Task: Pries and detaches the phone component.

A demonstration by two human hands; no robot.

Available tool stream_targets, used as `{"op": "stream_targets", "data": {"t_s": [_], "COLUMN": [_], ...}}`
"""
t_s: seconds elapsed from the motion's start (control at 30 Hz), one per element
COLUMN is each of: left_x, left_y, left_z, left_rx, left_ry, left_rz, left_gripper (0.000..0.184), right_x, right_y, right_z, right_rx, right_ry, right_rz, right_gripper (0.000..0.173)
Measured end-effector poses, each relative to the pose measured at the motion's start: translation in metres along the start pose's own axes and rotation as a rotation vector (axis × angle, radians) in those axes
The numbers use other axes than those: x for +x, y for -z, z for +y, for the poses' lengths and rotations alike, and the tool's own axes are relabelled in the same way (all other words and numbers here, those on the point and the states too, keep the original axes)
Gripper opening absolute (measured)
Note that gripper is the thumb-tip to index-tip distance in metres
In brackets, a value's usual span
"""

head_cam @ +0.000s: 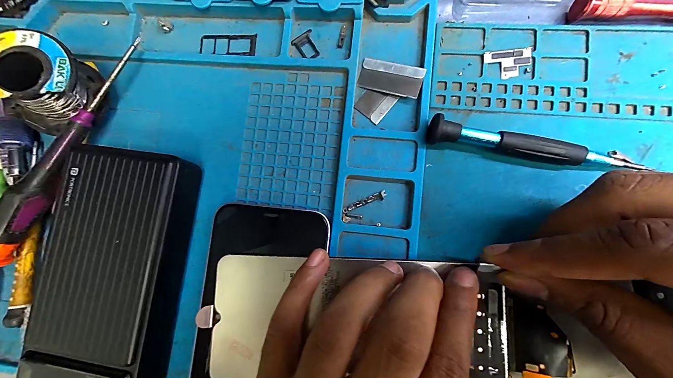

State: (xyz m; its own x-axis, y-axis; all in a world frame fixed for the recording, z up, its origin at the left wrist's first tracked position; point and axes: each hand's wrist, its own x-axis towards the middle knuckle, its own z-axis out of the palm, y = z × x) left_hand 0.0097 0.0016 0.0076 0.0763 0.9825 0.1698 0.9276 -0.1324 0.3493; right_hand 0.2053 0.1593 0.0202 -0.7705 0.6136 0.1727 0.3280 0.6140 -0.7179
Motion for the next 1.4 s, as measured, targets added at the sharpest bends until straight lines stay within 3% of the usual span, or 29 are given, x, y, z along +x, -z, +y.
{"op": "stream_targets", "data": {"t_s": [1.4], "left_x": [0.0008], "left_y": [0.002], "left_z": [0.0011], "left_rx": [-0.009], "left_ry": [-0.005], "left_rz": [-0.007], "left_gripper": [0.044], "right_x": [0.0003], "right_y": [-0.0045], "right_z": [-0.0002], "right_rx": [-0.005], "right_ry": [0.012], "right_rz": [0.04], "right_gripper": [0.012]}}
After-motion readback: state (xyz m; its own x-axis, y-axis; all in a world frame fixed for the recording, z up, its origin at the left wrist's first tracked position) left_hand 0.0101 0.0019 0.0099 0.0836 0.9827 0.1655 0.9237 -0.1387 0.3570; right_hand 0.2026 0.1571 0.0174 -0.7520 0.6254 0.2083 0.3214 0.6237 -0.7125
